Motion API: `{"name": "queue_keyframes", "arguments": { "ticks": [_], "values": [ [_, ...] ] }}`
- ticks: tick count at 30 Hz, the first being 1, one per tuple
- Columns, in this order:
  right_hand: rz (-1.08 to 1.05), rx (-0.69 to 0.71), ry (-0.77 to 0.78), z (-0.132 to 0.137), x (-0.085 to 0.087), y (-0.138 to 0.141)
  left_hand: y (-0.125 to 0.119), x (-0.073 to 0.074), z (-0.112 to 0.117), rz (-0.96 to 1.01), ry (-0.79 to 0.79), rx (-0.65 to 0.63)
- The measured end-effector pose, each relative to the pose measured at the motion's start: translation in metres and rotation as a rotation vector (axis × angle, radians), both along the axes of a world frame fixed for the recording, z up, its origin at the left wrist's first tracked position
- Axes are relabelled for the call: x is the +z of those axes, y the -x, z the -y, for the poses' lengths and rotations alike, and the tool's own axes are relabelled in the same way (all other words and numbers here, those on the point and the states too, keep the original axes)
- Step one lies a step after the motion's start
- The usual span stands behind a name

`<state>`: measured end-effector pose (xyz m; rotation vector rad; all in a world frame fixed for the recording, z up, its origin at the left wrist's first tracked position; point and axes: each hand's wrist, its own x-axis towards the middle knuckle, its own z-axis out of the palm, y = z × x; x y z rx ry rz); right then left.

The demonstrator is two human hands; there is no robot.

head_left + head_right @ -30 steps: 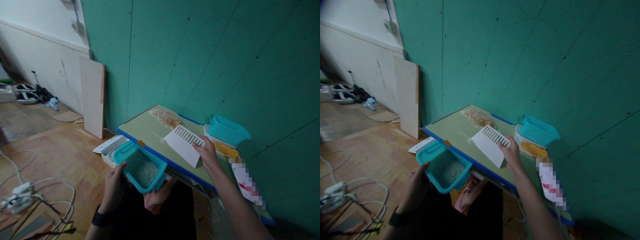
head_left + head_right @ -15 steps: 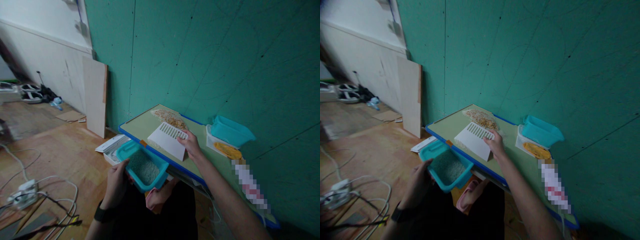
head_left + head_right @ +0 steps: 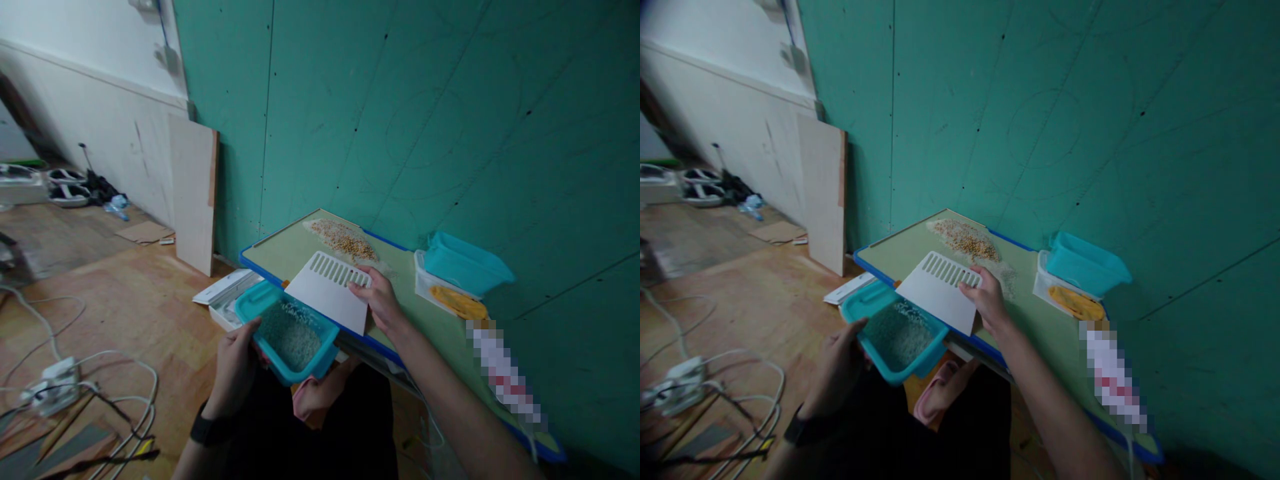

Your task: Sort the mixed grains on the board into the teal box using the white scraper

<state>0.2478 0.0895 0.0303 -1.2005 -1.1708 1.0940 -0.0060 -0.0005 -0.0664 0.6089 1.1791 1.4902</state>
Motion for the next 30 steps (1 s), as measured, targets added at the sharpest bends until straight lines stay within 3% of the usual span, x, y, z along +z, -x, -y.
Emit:
{"name": "queue_keyframes", "arguments": {
  "ticks": [3, 7, 12, 22, 30],
  "values": [
    [-0.002, -0.042, -0.029, -0.003, 0.008, -0.011, 0.0, 0.0, 0.0, 0.003, -0.002, 0.011],
    [0.058, -0.237, -0.182, -0.023, 0.016, -0.04, -0.002, 0.0, -0.002, 0.028, -0.001, 0.026],
    [0.234, -0.3, -0.251, -0.052, 0.012, -0.06, -0.001, 0.002, -0.002, 0.025, -0.014, -0.001],
    [0.188, -0.143, -0.159, -0.078, 0.005, -0.03, 0.0, 0.007, -0.002, 0.03, 0.005, -0.001],
    [0.155, -0.029, -0.07, -0.063, 0.0, -0.005, -0.001, 0.005, -0.004, 0.049, -0.007, -0.003]
  ]
}}
